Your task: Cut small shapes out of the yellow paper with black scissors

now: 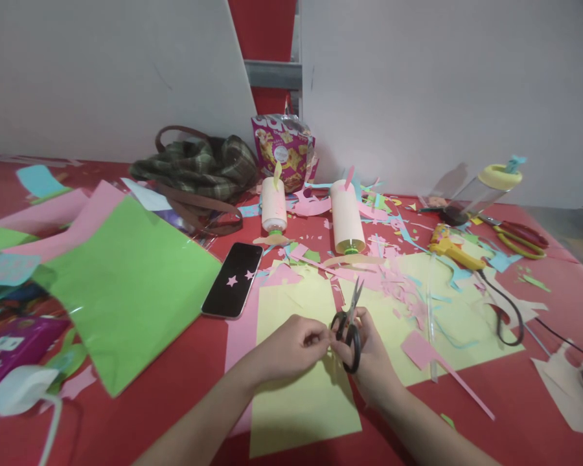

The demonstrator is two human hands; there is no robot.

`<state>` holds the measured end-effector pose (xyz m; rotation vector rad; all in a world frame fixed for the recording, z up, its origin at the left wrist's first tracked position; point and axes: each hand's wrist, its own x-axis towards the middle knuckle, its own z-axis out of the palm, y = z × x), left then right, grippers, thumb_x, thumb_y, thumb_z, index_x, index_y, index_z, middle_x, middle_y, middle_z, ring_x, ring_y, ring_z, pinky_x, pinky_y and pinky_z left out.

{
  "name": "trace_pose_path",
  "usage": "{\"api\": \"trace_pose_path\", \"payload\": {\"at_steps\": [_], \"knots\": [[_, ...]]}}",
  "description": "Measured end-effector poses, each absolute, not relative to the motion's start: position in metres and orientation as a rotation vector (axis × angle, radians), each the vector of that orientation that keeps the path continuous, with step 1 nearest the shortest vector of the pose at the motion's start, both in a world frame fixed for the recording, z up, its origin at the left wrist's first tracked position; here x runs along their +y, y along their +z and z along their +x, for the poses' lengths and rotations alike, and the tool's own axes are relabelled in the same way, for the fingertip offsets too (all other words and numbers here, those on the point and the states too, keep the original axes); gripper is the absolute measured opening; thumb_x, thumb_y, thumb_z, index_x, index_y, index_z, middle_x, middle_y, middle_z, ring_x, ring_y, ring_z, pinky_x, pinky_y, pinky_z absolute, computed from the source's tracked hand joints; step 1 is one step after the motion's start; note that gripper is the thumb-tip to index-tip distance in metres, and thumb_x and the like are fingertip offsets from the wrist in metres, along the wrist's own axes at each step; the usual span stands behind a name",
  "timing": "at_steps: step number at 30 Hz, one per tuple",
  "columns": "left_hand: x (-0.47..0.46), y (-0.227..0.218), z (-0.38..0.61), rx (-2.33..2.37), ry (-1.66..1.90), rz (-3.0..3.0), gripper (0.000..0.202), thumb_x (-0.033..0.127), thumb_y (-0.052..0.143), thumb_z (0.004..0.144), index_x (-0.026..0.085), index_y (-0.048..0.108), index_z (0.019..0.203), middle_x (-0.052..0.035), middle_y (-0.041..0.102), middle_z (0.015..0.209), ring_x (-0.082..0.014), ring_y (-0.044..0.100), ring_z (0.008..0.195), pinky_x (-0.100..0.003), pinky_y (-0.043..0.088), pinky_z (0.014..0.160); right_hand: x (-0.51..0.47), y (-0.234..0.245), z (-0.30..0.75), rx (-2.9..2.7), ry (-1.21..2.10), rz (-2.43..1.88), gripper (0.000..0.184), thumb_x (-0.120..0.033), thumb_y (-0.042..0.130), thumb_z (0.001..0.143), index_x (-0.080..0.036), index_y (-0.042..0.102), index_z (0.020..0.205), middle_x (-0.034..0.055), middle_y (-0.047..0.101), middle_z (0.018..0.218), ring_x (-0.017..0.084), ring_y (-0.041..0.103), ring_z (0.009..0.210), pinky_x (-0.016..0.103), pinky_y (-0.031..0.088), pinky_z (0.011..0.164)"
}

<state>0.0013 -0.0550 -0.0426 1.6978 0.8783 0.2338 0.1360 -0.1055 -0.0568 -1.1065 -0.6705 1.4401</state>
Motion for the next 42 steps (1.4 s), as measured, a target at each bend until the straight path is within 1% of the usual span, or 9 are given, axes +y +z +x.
{"api": "trace_pose_path", "payload": {"at_steps": [3, 11, 19, 24, 30, 35, 39, 42], "knots": [[-0.055, -0.0427, 0.0018, 0.867, 0.229, 1.689, 0.02, 0.019, 0.035, 0.071, 0.016, 0.032, 0.052, 0.0054, 0.025, 0.051, -0.0071, 0.023, 0.049, -0.02, 0.019, 0.045, -0.1048, -0.0554, 0.136, -0.683, 1.443, -1.109, 0.035, -0.008, 0.062, 0.061, -0.022, 0.034, 0.075, -0.0058, 0.048, 0.07, 0.007, 0.045, 0.057, 0.019, 0.035, 0.054], [-0.055, -0.0419, 0.0029, 0.904, 0.272, 1.685, 0.02, 0.021, 0.035, 0.072, 0.015, 0.035, 0.053, 0.0048, 0.029, 0.052, -0.0073, 0.025, 0.05, -0.019, 0.022, 0.046, -0.1056, -0.0566, 0.1356, -0.698, 1.432, -1.144, 0.033, -0.006, 0.06, 0.061, -0.023, 0.034, 0.074, -0.0062, 0.048, 0.068, 0.007, 0.043, 0.055, 0.018, 0.034, 0.052], [-0.0542, -0.0413, 0.0034, 0.948, 0.285, 1.685, 0.02, 0.023, 0.032, 0.076, 0.015, 0.042, 0.06, 0.0042, 0.035, 0.055, -0.0077, 0.029, 0.051, -0.019, 0.023, 0.047, -0.1045, -0.0592, 0.1373, -0.68, 1.413, -1.122, 0.034, -0.001, 0.057, 0.06, -0.023, 0.035, 0.075, -0.0057, 0.048, 0.071, 0.008, 0.045, 0.059, 0.019, 0.035, 0.056], [-0.0547, -0.0401, 0.0038, 0.919, 0.271, 1.707, 0.021, 0.023, 0.033, 0.077, 0.016, 0.046, 0.063, 0.0037, 0.04, 0.057, -0.0079, 0.033, 0.053, -0.019, 0.026, 0.049, -0.1052, -0.0593, 0.1367, -0.671, 1.397, -1.113, 0.035, 0.0, 0.056, 0.058, -0.023, 0.035, 0.075, -0.0057, 0.048, 0.071, 0.009, 0.046, 0.059, 0.02, 0.036, 0.056], [-0.0548, -0.0405, 0.003, 0.891, 0.273, 1.758, 0.02, 0.021, 0.035, 0.076, 0.015, 0.046, 0.06, 0.0035, 0.041, 0.057, -0.0079, 0.035, 0.055, -0.018, 0.028, 0.051, -0.1056, -0.0581, 0.1374, -0.651, 1.413, -1.12, 0.037, 0.0, 0.058, 0.056, -0.023, 0.035, 0.074, -0.006, 0.048, 0.069, 0.008, 0.046, 0.059, 0.019, 0.036, 0.055], [-0.0543, -0.037, 0.0039, 0.932, 0.317, 1.7, 0.018, 0.02, 0.036, 0.074, 0.014, 0.047, 0.06, 0.0037, 0.04, 0.055, -0.008, 0.036, 0.054, -0.019, 0.029, 0.051, -0.1058, -0.0566, 0.1366, -0.618, 1.458, -1.109, 0.034, -0.008, 0.064, 0.059, -0.023, 0.037, 0.074, -0.0053, 0.048, 0.07, 0.009, 0.046, 0.059, 0.02, 0.036, 0.055], [-0.0532, -0.0339, 0.0044, 0.974, 0.498, 1.585, 0.016, 0.018, 0.037, 0.074, 0.015, 0.043, 0.06, 0.0043, 0.038, 0.056, -0.0077, 0.035, 0.053, -0.018, 0.029, 0.051, -0.1081, -0.0564, 0.1349, -0.606, 1.591, -1.017, 0.031, -0.02, 0.066, 0.063, -0.023, 0.038, 0.076, -0.0036, 0.049, 0.071, 0.01, 0.047, 0.06, 0.022, 0.036, 0.056], [-0.0515, -0.033, 0.0036, 1.045, 0.638, 1.478, 0.017, 0.021, 0.037, 0.075, 0.015, 0.041, 0.06, 0.0045, 0.037, 0.056, -0.0076, 0.036, 0.053, -0.018, 0.03, 0.051, -0.1113, -0.0568, 0.1338, -0.624, 1.697, -0.921, 0.031, -0.029, 0.065, 0.064, -0.024, 0.038, 0.079, -0.0011, 0.049, 0.077, 0.012, 0.048, 0.063, 0.025, 0.037, 0.06]]}}
